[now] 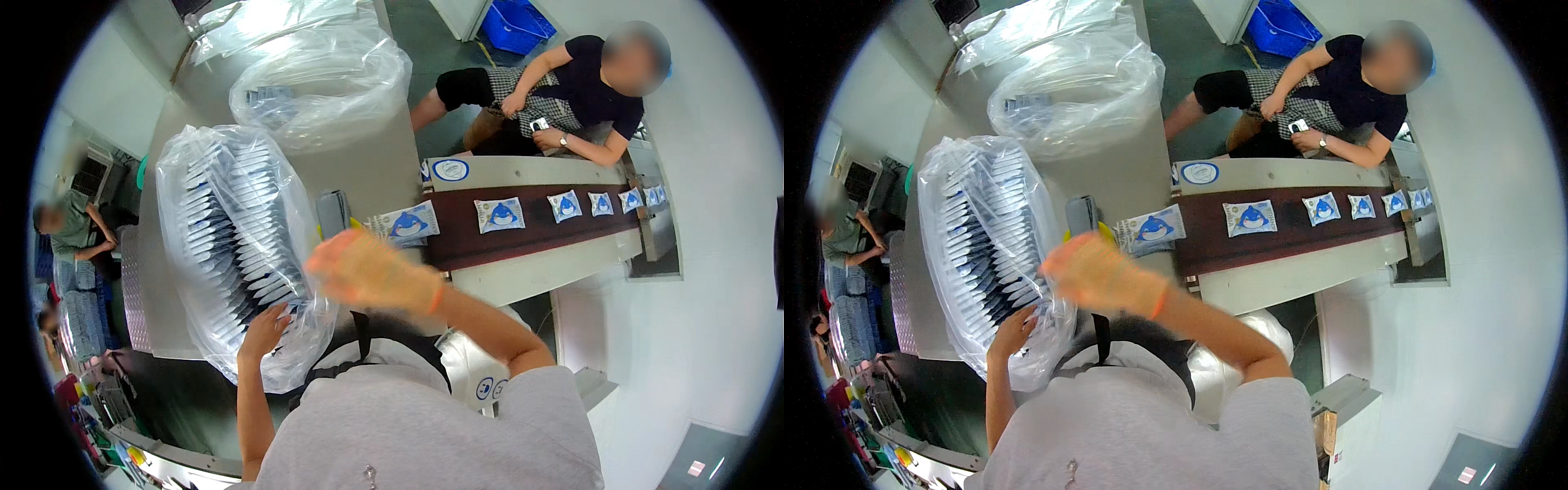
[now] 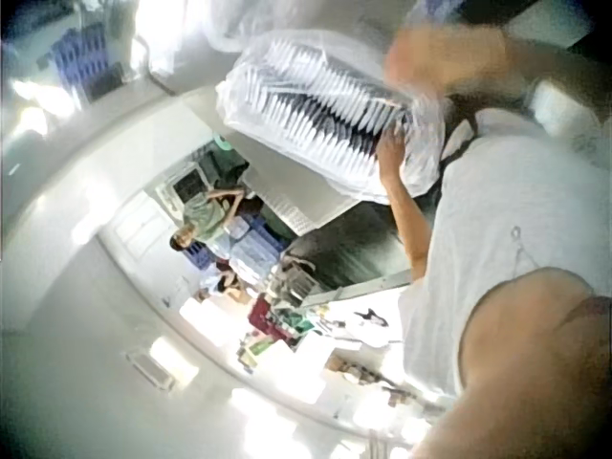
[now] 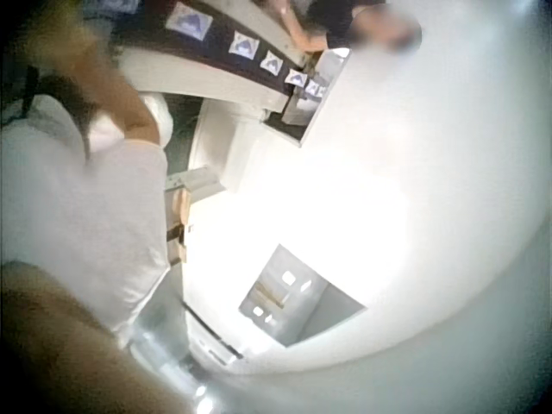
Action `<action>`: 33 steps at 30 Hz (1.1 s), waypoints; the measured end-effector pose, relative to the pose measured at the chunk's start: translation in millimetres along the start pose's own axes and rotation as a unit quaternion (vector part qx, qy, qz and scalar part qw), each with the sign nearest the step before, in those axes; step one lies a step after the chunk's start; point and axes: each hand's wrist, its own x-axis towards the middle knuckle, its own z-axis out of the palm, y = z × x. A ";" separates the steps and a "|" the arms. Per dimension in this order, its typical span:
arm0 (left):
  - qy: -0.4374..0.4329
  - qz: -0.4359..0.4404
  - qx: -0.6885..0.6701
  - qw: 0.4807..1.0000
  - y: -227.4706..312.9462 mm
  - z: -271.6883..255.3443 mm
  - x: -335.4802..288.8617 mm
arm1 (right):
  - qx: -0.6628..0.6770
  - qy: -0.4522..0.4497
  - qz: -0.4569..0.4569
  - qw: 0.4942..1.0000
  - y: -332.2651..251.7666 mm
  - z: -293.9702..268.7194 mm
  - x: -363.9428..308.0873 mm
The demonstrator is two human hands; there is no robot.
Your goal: The person takes small, individually wrapped packets from a large plastic bag and places them onto a conveyor belt. Another person is visible in the background working at a separate station.
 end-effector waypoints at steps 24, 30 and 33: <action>0.046 -0.058 -0.081 0.994 -8.9 24.6 -5.2 | 0.101 -0.586 0.297 0.747 299.3 73.4 -60.4; 0.076 -0.052 -0.094 0.991 -11.3 28.5 -10.1 | -0.103 -0.409 0.345 0.838 146.3 78.0 -126.9; 0.072 -0.041 -0.081 0.993 -19.5 32.5 -6.6 | -0.322 -0.277 0.221 0.878 61.2 95.1 -158.6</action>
